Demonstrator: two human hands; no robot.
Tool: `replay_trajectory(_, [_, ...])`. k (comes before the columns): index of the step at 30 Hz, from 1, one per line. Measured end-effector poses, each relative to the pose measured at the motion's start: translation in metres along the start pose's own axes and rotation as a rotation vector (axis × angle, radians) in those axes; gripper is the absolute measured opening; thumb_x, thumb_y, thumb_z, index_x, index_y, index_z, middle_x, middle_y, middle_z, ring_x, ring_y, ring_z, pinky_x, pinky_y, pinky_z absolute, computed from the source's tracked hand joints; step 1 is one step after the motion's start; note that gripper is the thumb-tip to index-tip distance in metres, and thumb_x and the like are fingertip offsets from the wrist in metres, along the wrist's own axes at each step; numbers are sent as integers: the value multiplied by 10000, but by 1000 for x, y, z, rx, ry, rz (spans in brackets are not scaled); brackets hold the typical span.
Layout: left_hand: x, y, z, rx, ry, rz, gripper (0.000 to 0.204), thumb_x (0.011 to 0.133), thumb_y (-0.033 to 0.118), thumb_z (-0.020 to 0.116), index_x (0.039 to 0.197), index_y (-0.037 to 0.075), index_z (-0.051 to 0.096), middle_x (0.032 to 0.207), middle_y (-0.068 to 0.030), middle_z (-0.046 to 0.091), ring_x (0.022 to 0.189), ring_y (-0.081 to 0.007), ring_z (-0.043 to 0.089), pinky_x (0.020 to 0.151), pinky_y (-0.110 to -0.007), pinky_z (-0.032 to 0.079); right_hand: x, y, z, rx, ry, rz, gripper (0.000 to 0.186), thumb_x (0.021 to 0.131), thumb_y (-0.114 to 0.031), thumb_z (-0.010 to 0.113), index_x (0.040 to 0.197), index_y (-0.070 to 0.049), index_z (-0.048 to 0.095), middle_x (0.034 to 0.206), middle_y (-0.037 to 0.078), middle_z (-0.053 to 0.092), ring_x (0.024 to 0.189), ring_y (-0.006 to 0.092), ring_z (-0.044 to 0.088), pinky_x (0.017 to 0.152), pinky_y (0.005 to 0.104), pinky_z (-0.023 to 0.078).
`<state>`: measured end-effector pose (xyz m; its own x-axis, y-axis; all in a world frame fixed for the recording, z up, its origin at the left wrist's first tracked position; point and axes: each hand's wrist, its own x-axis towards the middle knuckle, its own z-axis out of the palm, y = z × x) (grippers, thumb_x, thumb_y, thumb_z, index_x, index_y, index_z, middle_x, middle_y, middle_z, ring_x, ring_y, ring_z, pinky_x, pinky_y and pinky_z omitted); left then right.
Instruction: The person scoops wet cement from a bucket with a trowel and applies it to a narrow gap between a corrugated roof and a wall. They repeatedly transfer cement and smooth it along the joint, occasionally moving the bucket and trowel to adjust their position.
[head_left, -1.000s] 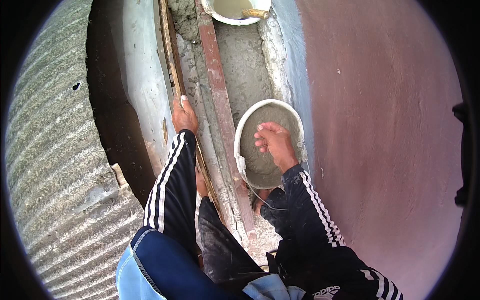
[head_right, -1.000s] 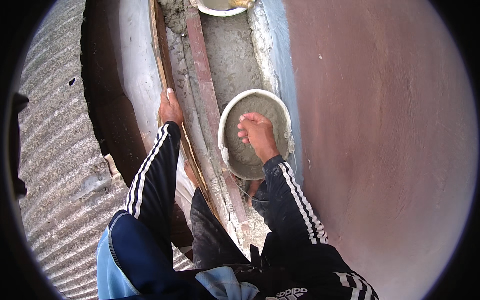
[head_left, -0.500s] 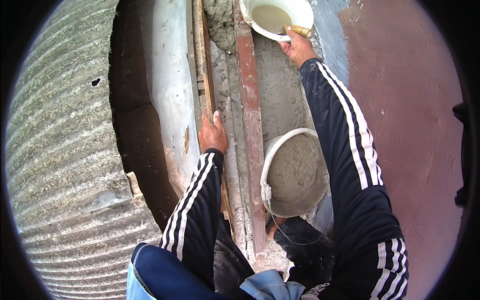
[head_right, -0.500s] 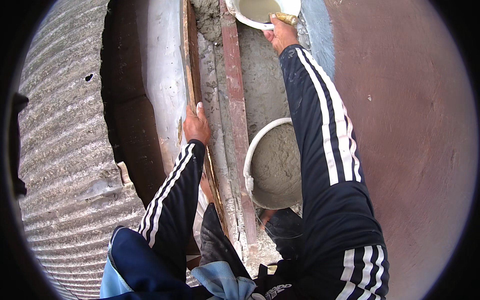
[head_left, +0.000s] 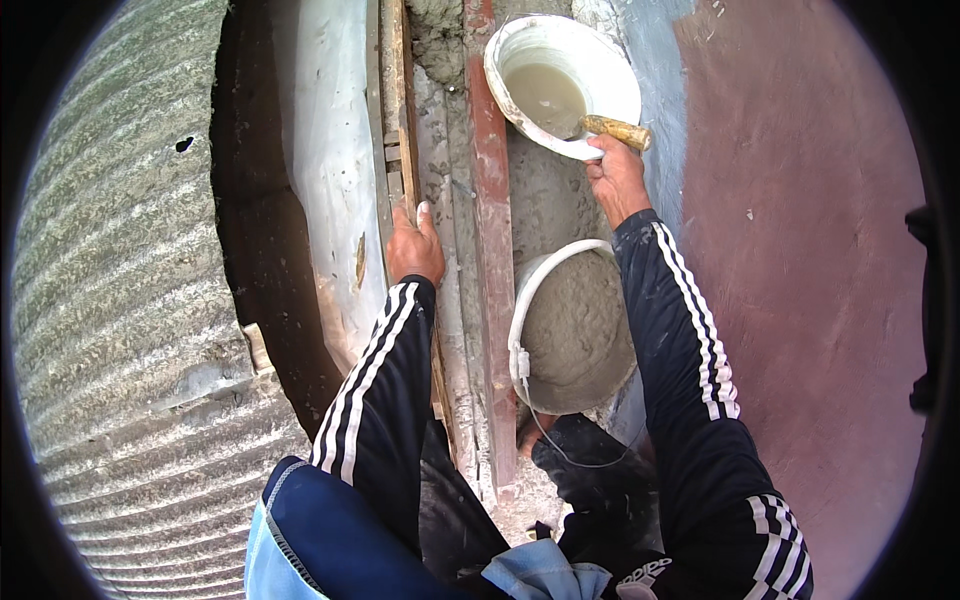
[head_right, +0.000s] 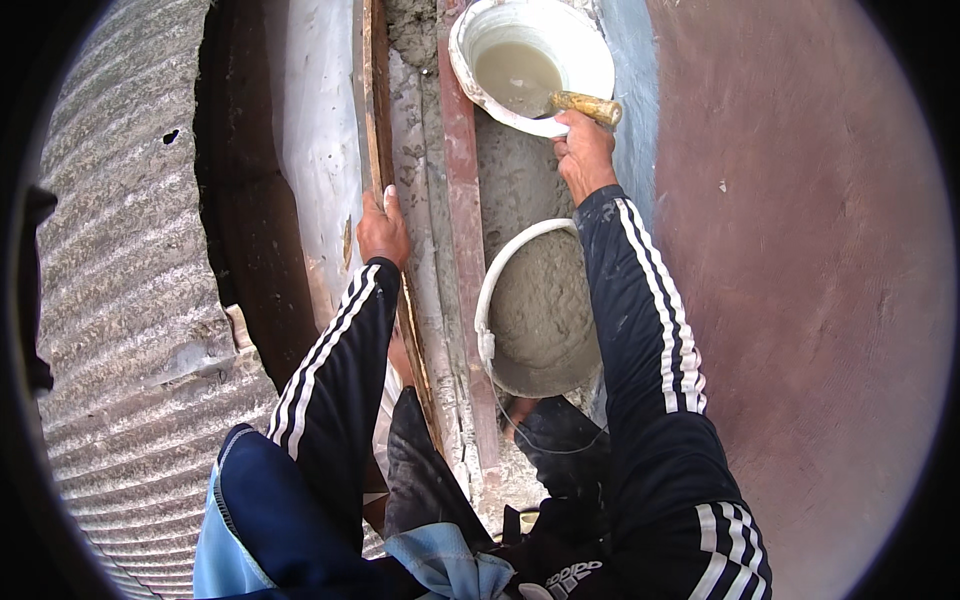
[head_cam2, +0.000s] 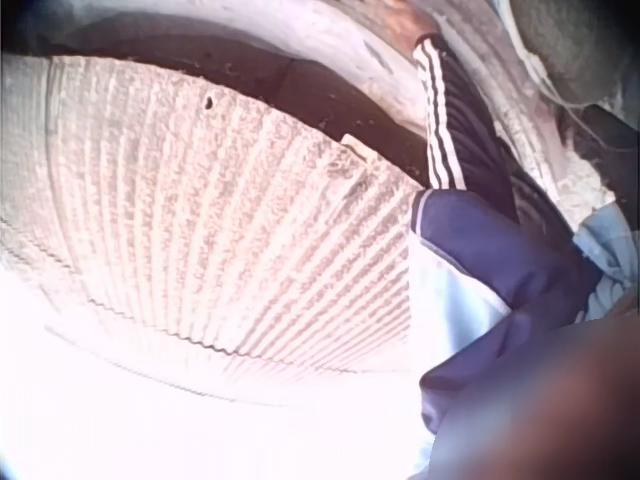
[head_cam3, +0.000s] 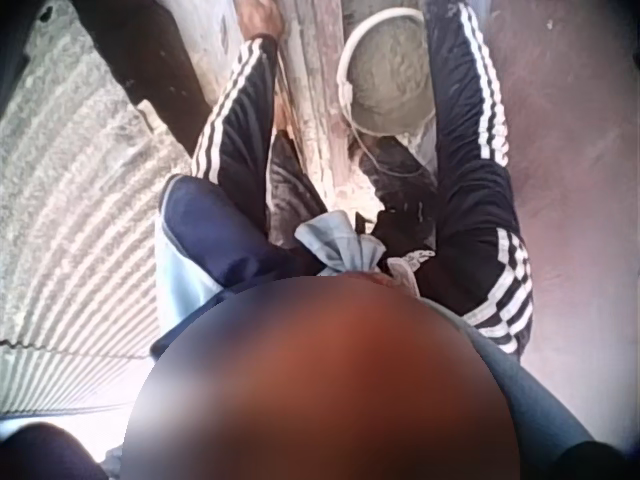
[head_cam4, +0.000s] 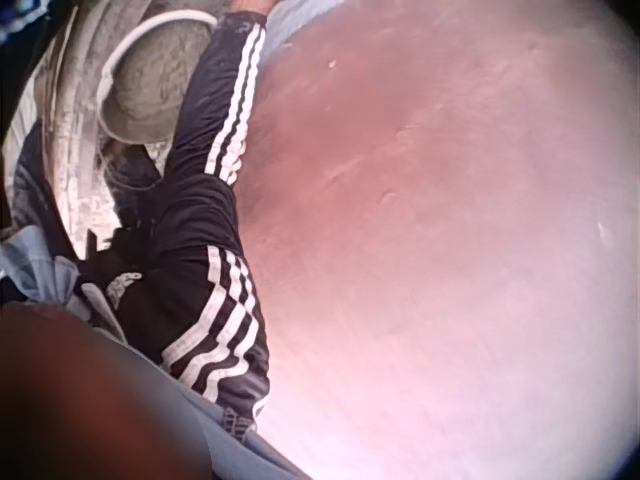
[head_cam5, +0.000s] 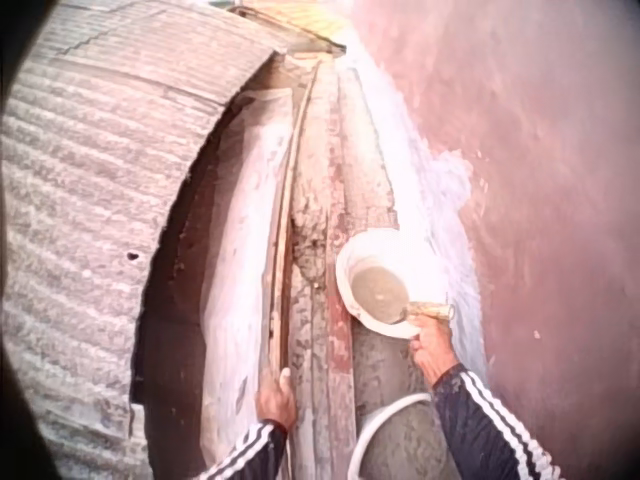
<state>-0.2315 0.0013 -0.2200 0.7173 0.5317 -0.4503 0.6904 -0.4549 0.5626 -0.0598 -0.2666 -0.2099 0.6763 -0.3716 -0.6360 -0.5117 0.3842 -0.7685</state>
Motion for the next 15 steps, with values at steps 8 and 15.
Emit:
replay_trajectory(8, [0, -3, 2, -31, 49, 19, 529, 1086, 447, 488, 1464, 79, 518, 1121, -279, 728, 1065, -490, 677, 922, -537, 520, -28, 2, -62, -177, -71, 83, 250, 874, 55, 685, 1111, -12, 637, 912, 78, 665, 597, 92, 563, 403, 216, 317])
replay_trajectory(15, [2, -8, 2, -105, 0, 35, 554, 1101, 479, 420, 1454, 68, 536, 1142, -291, 718, 1072, -498, 674, 929, -542, 515, -79, -47, -45, -1022, -120, 121, 289, 971, -204, 722, 1082, 62, 697, 876, 137, 741, 655, 134, 678, 509, 226, 544])
